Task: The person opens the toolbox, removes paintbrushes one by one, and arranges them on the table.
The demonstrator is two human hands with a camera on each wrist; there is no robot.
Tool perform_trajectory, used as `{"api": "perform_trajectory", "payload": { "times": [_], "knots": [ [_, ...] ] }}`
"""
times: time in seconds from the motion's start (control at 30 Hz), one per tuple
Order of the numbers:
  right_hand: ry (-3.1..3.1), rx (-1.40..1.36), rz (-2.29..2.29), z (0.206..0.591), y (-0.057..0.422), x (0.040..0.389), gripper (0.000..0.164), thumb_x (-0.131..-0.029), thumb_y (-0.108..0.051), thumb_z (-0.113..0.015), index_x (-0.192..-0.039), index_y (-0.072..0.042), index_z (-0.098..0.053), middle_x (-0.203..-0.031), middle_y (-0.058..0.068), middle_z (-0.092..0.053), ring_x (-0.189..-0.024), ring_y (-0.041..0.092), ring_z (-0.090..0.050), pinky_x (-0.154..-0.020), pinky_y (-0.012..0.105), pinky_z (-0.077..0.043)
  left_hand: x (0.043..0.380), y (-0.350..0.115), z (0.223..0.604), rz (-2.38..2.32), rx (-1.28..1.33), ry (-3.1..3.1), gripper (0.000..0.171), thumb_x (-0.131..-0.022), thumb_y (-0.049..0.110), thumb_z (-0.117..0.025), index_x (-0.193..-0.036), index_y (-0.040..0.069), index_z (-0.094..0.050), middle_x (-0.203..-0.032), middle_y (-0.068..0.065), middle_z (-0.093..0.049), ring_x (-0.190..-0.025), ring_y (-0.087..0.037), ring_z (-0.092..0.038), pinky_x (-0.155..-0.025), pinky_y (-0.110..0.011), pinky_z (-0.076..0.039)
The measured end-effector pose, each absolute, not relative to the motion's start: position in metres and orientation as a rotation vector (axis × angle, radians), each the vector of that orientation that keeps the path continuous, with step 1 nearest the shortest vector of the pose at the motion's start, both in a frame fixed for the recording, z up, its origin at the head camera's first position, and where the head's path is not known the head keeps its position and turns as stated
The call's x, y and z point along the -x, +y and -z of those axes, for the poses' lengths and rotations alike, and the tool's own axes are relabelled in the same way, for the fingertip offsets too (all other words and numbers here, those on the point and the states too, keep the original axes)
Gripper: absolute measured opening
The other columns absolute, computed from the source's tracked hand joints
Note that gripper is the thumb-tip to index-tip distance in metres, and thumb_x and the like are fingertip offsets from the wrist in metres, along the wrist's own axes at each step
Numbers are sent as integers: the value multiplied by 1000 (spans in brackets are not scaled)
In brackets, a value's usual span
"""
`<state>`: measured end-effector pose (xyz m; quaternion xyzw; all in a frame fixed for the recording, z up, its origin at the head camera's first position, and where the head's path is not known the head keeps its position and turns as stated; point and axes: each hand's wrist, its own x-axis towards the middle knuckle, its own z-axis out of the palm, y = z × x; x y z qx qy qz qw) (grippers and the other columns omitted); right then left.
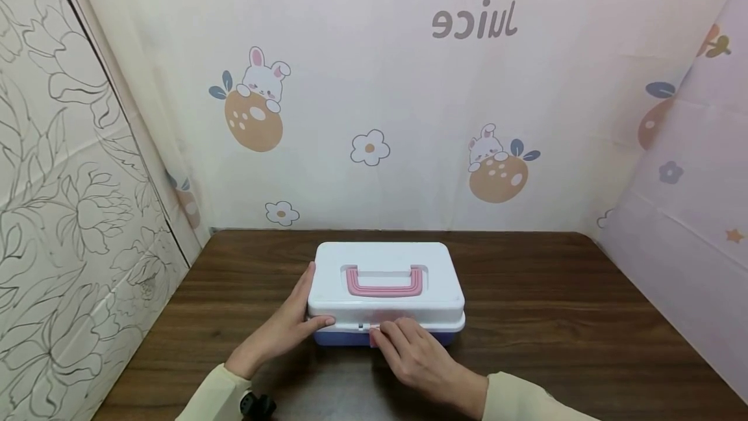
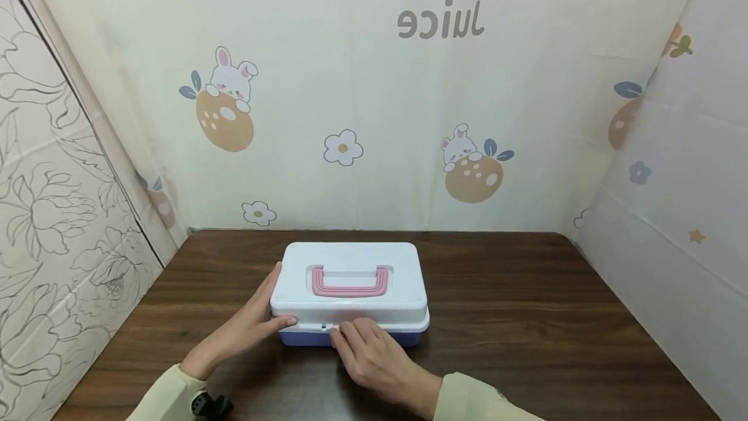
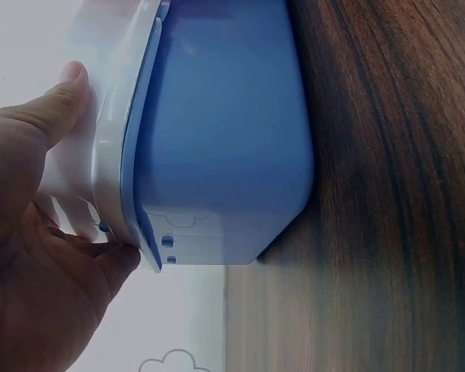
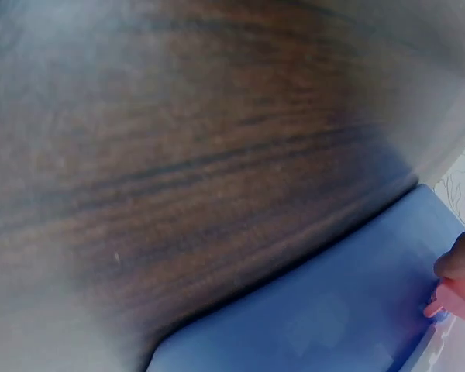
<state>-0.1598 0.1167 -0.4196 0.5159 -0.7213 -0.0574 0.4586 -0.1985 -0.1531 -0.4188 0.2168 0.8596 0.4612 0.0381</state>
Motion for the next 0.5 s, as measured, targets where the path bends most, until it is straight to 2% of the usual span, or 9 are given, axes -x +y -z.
{"api": "perform_trajectory", "payload": {
  "times": [0.5],
  "knots": [
    [-1845, -1306, 208, 442, 120, 167, 36, -102, -2, -28, -107, 2, -63, -96, 13, -59, -82, 23, -54, -73, 32, -51, 199, -154, 420, -1428, -673, 2635, 103, -86, 34, -70, -153, 12, 5, -159, -13, 4, -143, -29, -5, -112, -51, -16]
  ]
}}
